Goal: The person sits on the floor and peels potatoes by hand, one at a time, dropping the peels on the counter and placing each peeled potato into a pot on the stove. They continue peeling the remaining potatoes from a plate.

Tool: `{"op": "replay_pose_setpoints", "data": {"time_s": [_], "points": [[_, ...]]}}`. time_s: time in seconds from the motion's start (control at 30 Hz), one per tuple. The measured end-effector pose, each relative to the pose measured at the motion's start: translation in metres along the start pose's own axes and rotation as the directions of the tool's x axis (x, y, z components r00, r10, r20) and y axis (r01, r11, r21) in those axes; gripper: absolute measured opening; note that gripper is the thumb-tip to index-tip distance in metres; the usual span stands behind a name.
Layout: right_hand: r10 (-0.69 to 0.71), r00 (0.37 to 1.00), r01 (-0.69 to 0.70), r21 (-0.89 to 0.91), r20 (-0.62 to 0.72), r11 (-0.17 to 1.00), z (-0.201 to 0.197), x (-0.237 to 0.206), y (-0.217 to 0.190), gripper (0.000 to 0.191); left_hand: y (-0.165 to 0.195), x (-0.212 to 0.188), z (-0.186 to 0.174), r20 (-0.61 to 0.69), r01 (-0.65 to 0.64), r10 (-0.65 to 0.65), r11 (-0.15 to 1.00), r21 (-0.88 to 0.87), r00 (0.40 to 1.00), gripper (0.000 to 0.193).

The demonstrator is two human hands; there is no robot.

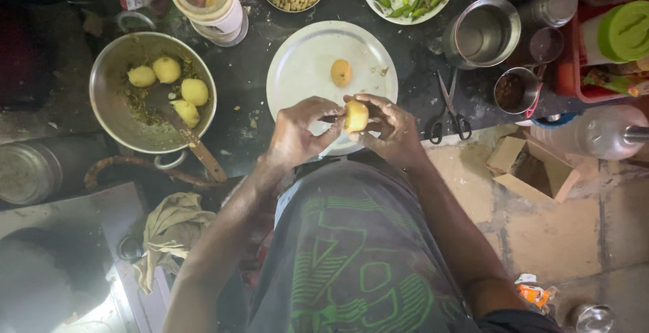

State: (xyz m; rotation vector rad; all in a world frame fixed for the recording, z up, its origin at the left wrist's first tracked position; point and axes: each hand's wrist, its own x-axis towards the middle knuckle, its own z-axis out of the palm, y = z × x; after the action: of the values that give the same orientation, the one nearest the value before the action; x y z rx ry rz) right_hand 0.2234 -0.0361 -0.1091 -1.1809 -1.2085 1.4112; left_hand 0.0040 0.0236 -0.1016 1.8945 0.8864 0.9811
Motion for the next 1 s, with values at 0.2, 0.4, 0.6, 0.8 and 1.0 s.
{"op": "replay_pose_setpoints", "data": {"time_s": [0.2, 0.4, 0.6, 0.8, 1.0], "points": [[0.053, 0.999, -0.051, -0.102, 0.015, 0.993, -0.004, 0.01, 0.001, 0.067, 0.001, 0.011, -0.01, 0.06, -0.119, 0.112, 0.983, 0.14, 0.992, 0.021], [0.012, 0.999, -0.006, -0.119, 0.048, 0.993, -0.007, 0.014, 0.011, 0.066, -0.014, 0.017, -0.003, 0.098, -0.116, 0.103, 0.983, 0.141, 0.99, 0.023], [0.052, 0.995, -0.064, 0.147, 0.083, 0.987, -0.013, 0.014, 0.019, 0.063, -0.031, 0.019, 0.011, 0.089, 0.205, -0.192, 0.963, -0.178, 0.977, 0.024], [-0.026, 0.993, 0.003, 0.187, 0.118, 0.982, -0.018, 0.013, 0.02, 0.062, -0.027, 0.018, 0.008, 0.052, 0.16, -0.152, 0.966, -0.205, 0.987, 0.019], [0.149, 0.986, -0.152, 0.035, 0.068, 0.988, -0.017, 0.013, 0.018, 0.06, -0.013, 0.014, -0.003, 0.104, -0.114, 0.105, 0.99, 0.086, 0.989, 0.024]]}}
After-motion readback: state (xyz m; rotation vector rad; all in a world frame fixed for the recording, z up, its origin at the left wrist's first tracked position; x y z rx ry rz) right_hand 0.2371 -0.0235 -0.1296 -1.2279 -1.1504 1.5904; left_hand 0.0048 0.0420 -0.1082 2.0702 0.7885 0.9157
